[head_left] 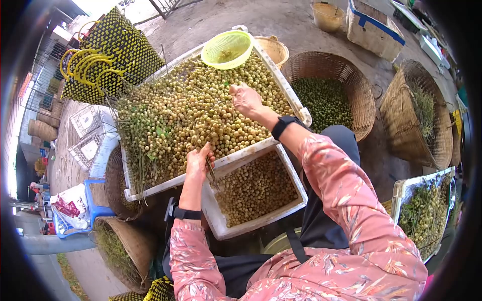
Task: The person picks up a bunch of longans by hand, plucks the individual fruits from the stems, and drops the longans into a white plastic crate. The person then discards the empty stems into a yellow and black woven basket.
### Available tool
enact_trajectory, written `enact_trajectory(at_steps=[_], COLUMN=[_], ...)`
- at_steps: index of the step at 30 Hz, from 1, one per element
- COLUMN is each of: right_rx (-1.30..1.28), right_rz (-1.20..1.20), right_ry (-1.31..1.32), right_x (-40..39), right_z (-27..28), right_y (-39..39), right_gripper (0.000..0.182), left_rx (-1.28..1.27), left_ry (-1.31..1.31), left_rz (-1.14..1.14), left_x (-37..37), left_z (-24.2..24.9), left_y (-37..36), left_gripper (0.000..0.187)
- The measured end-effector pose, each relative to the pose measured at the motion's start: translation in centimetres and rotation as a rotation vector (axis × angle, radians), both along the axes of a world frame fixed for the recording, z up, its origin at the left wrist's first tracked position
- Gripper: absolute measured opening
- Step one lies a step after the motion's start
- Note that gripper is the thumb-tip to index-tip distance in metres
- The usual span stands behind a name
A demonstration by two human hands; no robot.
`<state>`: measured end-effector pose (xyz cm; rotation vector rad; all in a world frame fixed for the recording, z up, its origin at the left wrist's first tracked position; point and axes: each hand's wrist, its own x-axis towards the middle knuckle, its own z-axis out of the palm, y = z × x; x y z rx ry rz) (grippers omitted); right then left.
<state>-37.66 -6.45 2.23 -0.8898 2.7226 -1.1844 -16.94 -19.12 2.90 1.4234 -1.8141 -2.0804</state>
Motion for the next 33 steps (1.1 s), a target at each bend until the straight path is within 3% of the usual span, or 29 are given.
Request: enact_trajectory(at_steps=[2,4,7,8,10,12,14,16,18,20,21,24,27,30,33], right_rx=[0.110,0.138,0.318,0.193,0.225,-0.020,-0.128,-0.380,-0.395,-0.066,-0.405,-0.532,-0.361,0.130,0.255], right_rz=[0.081,0.129,0.284,0.239,0.267,0.245,0.241,0.118,0.109,0.294,0.461,0.224,0.190,0.096,0.212], right_ry=[0.012,0.121,0.193,0.225,0.177,-0.105,-0.082,-0.620,-0.342,-0.661,-0.975,-0.989,-0.648,-0.180,0.067], right_x=[-1.5,-1.7,-1.6,-1.2,-2.2,-4.1,-5.0,-5.2,-4.6,-5.4,-5.5,-3.2,-4.2,-4.1,-2.6], right_z=[-0.5,-1.8,-3.4,-4.0,-4.0,-6.2,-5.3,-2.9,-1.3,-2.3,-2.7,0.5,-0.9,-2.4,-2.0], right_y=[-1.5,-3.6,-5.2,-5.3,-5.2,-5.1,-3.9,-2.9,-2.3,-1.3,-0.6,0.2,0.2,0.7,2.2], right_gripper=[0.015,0.025,0.019,0.015,0.012,0.008,0.018,0.017,0.014,0.016,0.022,0.016,0.008,0.014,0.028], left_rx=[-0.064,-0.117,-0.159,-0.158,-0.065,-0.030,0.053,0.122,0.164,0.200,0.204,0.185,0.069,0.428,0.387], left_ry=[-0.031,-0.081,-0.029,-0.017,0.228,0.304,0.353,0.402,0.374,0.336,0.330,0.390,0.374,0.224,0.268], left_rz=[-0.051,-0.119,-0.102,-0.110,0.083,0.241,0.359,0.466,0.481,0.455,0.429,0.376,0.257,0.289,0.279], left_x=[0.0,0.0,0.7,1.1,1.8,2.2,2.1,1.9,1.1,0.0,-0.4,-1.7,-1.9,-1.4,-1.3], left_z=[0.3,0.5,1.2,1.3,0.1,0.7,0.5,0.2,0.1,-0.2,-0.1,-0.4,0.0,-4.1,-2.8], left_y=[0.1,-0.2,-0.8,-1.2,-2.4,-2.8,-3.2,-3.4,-2.7,-1.8,-1.4,-0.6,-0.4,-3.2,-2.0], left_gripper=[0.025,0.024,0.023,0.022,0.015,0.015,0.017,0.018,0.019,0.018,0.016,0.014,0.013,0.013,0.014])
